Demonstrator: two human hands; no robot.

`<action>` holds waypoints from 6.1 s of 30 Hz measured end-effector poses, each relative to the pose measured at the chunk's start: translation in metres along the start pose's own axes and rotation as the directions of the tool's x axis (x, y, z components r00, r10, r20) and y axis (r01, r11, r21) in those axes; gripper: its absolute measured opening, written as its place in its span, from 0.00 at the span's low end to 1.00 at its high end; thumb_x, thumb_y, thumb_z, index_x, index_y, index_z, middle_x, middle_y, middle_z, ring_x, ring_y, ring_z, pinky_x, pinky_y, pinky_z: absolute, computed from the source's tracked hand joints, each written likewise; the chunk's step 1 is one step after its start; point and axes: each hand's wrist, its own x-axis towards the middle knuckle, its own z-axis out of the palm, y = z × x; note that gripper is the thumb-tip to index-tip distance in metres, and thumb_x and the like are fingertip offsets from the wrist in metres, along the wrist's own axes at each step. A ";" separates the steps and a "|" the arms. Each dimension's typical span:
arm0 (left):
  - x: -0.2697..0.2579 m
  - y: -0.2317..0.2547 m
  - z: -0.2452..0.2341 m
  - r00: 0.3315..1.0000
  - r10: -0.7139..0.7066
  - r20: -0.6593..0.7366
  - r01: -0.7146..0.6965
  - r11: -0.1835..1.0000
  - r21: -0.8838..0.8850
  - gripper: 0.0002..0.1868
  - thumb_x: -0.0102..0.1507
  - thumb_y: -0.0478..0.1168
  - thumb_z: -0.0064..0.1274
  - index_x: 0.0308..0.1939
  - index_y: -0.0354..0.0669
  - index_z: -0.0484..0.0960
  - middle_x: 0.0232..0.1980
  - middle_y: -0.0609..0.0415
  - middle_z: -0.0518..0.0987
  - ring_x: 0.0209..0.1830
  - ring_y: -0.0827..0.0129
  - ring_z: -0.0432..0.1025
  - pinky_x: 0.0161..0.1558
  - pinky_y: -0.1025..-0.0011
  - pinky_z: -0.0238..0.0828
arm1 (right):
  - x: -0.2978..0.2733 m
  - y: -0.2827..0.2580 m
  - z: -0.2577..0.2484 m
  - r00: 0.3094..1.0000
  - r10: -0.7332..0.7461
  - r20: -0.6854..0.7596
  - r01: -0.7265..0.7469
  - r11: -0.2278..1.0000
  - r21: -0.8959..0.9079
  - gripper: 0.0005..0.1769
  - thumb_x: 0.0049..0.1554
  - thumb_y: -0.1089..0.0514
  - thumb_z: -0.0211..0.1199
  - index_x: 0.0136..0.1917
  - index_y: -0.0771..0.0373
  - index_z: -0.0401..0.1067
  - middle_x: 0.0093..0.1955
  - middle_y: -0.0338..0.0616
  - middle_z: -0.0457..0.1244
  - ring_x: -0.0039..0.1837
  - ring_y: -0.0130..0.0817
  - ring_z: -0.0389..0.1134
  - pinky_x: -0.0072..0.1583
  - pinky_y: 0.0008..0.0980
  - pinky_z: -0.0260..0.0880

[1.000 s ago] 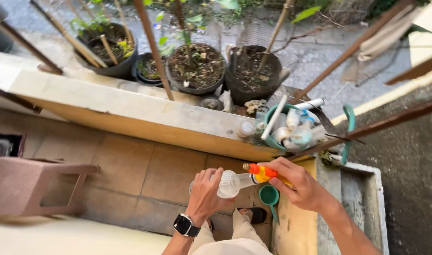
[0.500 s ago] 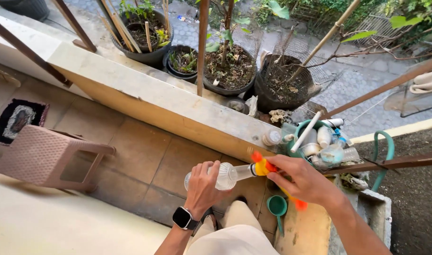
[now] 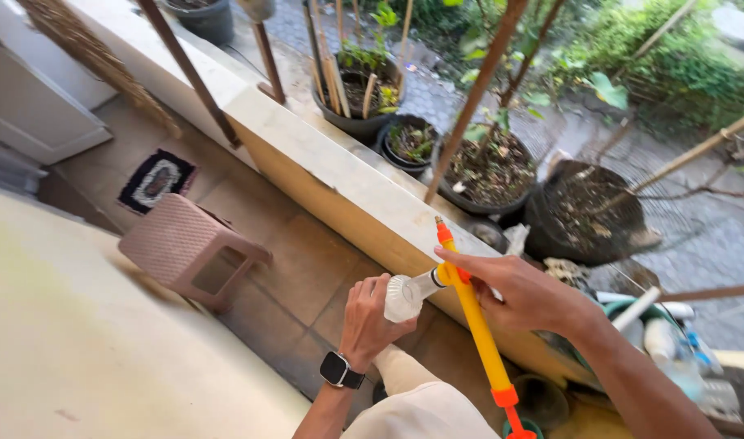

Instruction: Assembling a handheld spray pump for a bottle.

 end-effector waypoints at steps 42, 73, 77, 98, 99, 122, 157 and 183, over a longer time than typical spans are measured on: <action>0.260 -0.327 -0.223 0.928 0.326 0.181 -0.323 0.945 -0.047 0.47 0.36 0.48 0.75 0.56 0.32 0.76 0.50 0.42 0.77 0.49 0.48 0.70 0.52 0.54 0.66 | 0.417 -0.070 0.041 0.861 0.482 -0.163 -0.490 0.872 -0.009 0.30 0.58 0.50 0.62 0.73 0.48 0.66 0.30 0.46 0.68 0.31 0.38 0.70 0.38 0.38 0.69; 0.200 -0.278 -0.181 0.898 0.281 0.339 -0.261 0.960 -0.104 0.43 0.40 0.47 0.75 0.56 0.35 0.76 0.50 0.45 0.78 0.50 0.50 0.70 0.52 0.56 0.67 | 0.293 -0.081 0.103 0.779 0.474 -0.410 -0.391 0.879 0.273 0.25 0.58 0.64 0.58 0.68 0.53 0.70 0.44 0.45 0.74 0.38 0.36 0.74 0.43 0.32 0.73; 0.187 -0.282 -0.187 0.886 0.282 0.367 -0.258 0.959 -0.114 0.43 0.41 0.48 0.75 0.56 0.35 0.76 0.48 0.45 0.77 0.49 0.50 0.70 0.50 0.56 0.68 | 0.294 -0.085 0.106 0.854 0.366 -0.371 -0.343 0.931 0.128 0.33 0.50 0.63 0.61 0.71 0.55 0.68 0.49 0.48 0.72 0.43 0.45 0.73 0.46 0.36 0.73; 0.319 -0.429 -0.259 0.837 0.421 0.350 -0.338 0.900 -0.276 0.46 0.38 0.49 0.77 0.55 0.33 0.76 0.49 0.44 0.78 0.48 0.48 0.70 0.51 0.56 0.68 | 0.502 -0.110 0.118 0.779 0.316 -0.542 -0.495 0.840 -0.222 0.19 0.59 0.51 0.61 0.62 0.56 0.68 0.56 0.45 0.69 0.62 0.46 0.69 0.72 0.50 0.57; 0.325 -0.435 -0.260 0.846 0.403 0.348 -0.323 0.908 -0.267 0.45 0.40 0.49 0.76 0.56 0.32 0.75 0.49 0.44 0.78 0.49 0.49 0.70 0.52 0.56 0.69 | 0.510 -0.118 0.117 0.732 0.433 -0.527 -0.558 0.824 -0.097 0.24 0.58 0.53 0.61 0.67 0.57 0.67 0.54 0.46 0.70 0.58 0.46 0.69 0.68 0.49 0.60; 0.322 -0.454 -0.242 0.737 0.583 0.343 -0.508 0.812 -0.288 0.47 0.38 0.46 0.76 0.56 0.29 0.74 0.50 0.40 0.78 0.51 0.47 0.70 0.55 0.55 0.67 | 0.536 -0.105 0.111 0.501 0.737 -0.454 -0.830 0.558 -0.009 0.22 0.50 0.35 0.70 0.43 0.55 0.80 0.34 0.42 0.68 0.40 0.44 0.72 0.44 0.43 0.70; 0.312 -0.358 -0.267 0.598 0.390 0.700 0.182 0.785 -0.593 0.39 0.46 0.48 0.70 0.58 0.38 0.74 0.45 0.46 0.85 0.45 0.61 0.82 0.51 0.69 0.76 | 0.454 -0.091 0.119 0.482 0.486 -0.730 -0.734 0.678 -0.034 0.22 0.64 0.48 0.46 0.35 0.60 0.70 0.30 0.50 0.64 0.39 0.55 0.67 0.43 0.53 0.65; 0.301 -0.342 -0.272 0.581 -0.015 0.814 0.332 0.917 -0.220 0.32 0.48 0.46 0.68 0.53 0.39 0.75 0.41 0.45 0.86 0.38 0.60 0.83 0.43 0.66 0.79 | 0.478 -0.104 0.130 0.289 0.822 -0.491 -0.904 0.403 0.141 0.21 0.64 0.38 0.51 0.48 0.56 0.72 0.35 0.52 0.69 0.43 0.58 0.70 0.44 0.57 0.67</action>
